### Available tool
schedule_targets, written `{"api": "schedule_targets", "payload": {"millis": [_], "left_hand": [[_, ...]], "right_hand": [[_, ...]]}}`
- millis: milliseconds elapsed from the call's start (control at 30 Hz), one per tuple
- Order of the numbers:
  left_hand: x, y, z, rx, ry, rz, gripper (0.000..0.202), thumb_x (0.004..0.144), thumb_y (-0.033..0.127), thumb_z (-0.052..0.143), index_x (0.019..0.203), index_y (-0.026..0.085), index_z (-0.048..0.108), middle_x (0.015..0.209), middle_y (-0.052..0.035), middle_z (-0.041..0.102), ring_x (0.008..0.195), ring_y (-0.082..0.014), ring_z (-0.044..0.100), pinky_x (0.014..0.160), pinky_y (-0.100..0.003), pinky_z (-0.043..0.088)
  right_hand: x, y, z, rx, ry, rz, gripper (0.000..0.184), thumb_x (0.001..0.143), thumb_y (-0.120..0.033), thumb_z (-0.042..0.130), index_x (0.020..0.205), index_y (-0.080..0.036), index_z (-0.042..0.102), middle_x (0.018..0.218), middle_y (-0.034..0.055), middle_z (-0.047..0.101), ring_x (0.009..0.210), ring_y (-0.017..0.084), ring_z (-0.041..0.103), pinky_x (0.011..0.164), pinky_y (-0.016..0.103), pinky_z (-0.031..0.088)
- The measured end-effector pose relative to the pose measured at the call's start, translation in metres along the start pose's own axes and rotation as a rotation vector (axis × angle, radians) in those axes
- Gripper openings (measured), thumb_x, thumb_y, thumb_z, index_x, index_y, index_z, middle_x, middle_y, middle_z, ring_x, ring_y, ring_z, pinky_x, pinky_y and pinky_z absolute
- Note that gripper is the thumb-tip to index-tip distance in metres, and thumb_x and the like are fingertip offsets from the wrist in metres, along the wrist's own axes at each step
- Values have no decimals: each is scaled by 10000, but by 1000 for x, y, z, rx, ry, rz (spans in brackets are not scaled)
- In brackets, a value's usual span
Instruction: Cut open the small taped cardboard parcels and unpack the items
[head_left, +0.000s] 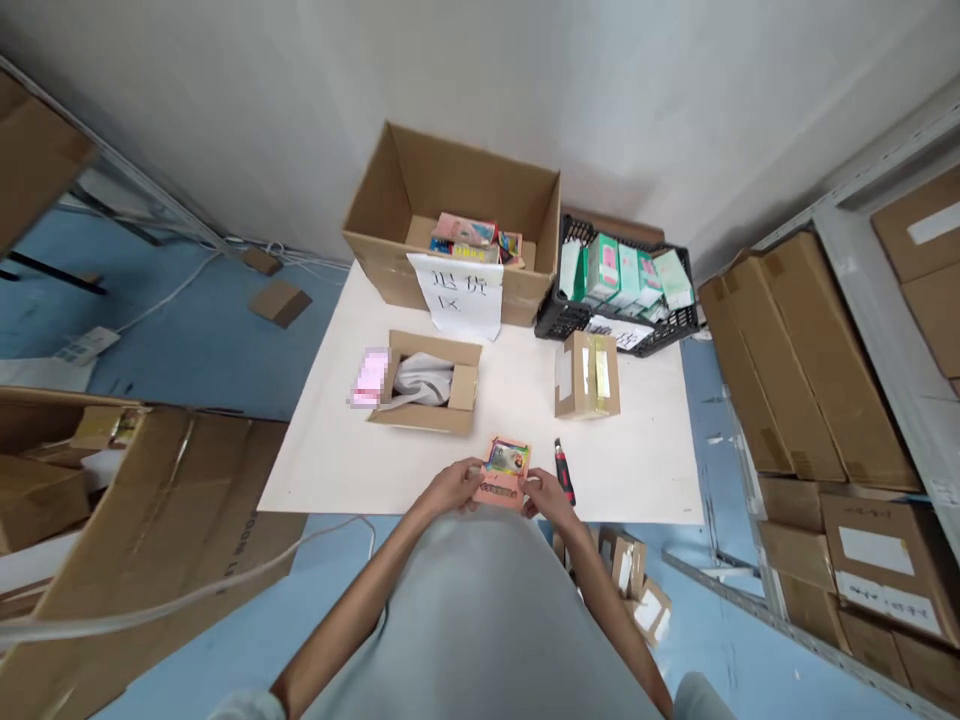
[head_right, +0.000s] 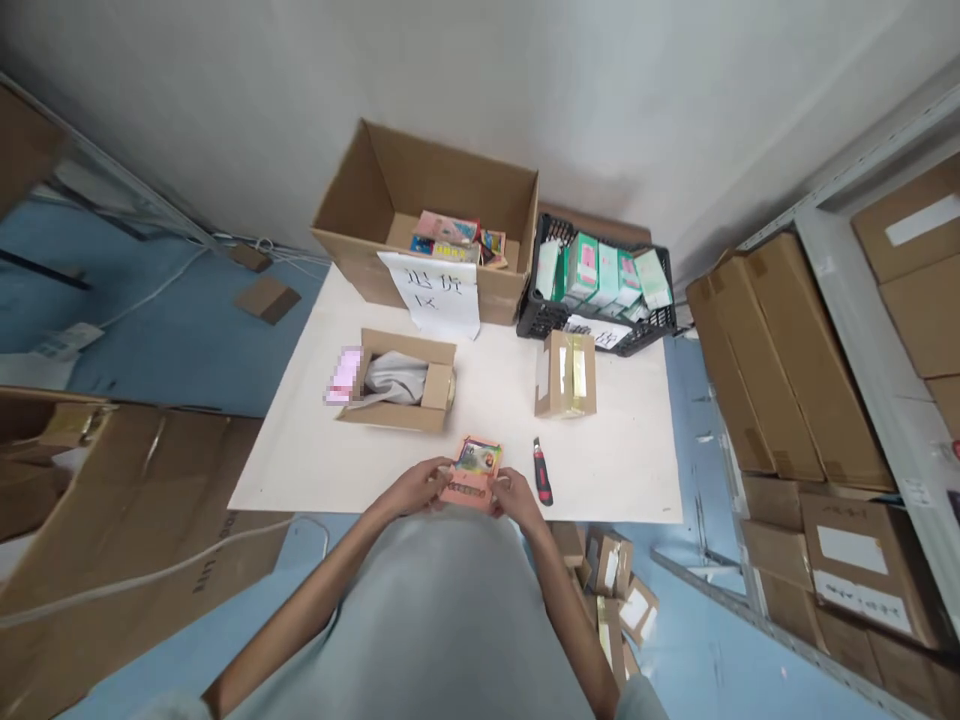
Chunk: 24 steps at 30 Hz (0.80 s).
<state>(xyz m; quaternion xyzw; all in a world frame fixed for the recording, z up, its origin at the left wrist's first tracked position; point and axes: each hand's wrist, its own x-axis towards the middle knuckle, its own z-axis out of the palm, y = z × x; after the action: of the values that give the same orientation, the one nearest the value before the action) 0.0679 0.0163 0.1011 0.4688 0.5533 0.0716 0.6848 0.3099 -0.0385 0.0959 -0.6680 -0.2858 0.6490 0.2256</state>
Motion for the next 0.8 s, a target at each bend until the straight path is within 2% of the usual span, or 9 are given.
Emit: {"api": "schedule_targets", "payload": {"millis": [100,200,267,333,433,500,567,667,800], "left_hand": [[12,28,-19,-1,92,152,641,941,493,686,1462,121,712,663,27,686,526,-204,682,511,-285,515],[21,99,-56,-21,234,430,634,972,535,681,1432,104,750,652,12,690,530,-184,642,564,-295,541],[15,160,-83,-89,385,670,579,978,550,717,1394,154,787,918,-74,826,762,-217,770,710,-325,639],[-1,215,-105,-153,563,908,515,976,508,768,1402,219,793,1377,-129,822,1195,-276,806,978,-380,679],[-30,261,-123,-177,665,1108,482,1033,446,737,1482,273,745,1643,-108,692,1505,-299,678,1205,-453,609],[-39,260,-130,-162,694,1118,451,1053,435,720,1475,279,745,1638,-105,697,1535,-302,658,1253,-482,581],[-36,235,-139,-167,735,1047,435,1031,422,734,1433,260,767,1581,-113,737,1504,-307,681,1270,-497,570],[-12,172,-160,-231,814,837,420,953,378,760,1334,207,805,1468,-132,801,1410,-313,735,1292,-508,549],[22,85,-193,-368,896,507,404,862,335,780,1223,156,819,1376,-177,828,1339,-340,766,1271,-521,559]], "right_hand": [[16,-35,-6,41,14,-144,673,727,-797,873,1033,-240,651,655,-31,729,496,195,713,493,287,565],[30,-119,-15,78,51,-398,764,723,-781,908,1178,-203,703,668,-15,744,517,196,715,522,298,595],[29,-184,-19,143,71,-602,835,804,-728,899,1420,-201,699,953,64,866,684,212,806,646,327,679],[20,-239,-17,207,114,-785,819,926,-704,823,1592,-262,642,1444,122,819,964,239,869,782,353,730],[9,-279,-7,214,102,-879,752,988,-680,797,1625,-311,646,1698,106,665,1153,261,859,874,363,745],[13,-274,4,181,54,-852,714,973,-681,818,1560,-291,702,1657,118,700,1132,263,863,874,366,746],[27,-249,15,141,1,-775,683,940,-682,846,1466,-254,753,1562,142,761,1090,264,867,862,374,743],[55,-191,31,101,-5,-586,625,892,-651,878,1332,-215,793,1432,167,817,1087,278,863,872,392,733],[82,-123,48,55,119,-323,468,867,-510,889,1194,-185,805,1249,154,857,1112,272,842,951,407,709]]}}
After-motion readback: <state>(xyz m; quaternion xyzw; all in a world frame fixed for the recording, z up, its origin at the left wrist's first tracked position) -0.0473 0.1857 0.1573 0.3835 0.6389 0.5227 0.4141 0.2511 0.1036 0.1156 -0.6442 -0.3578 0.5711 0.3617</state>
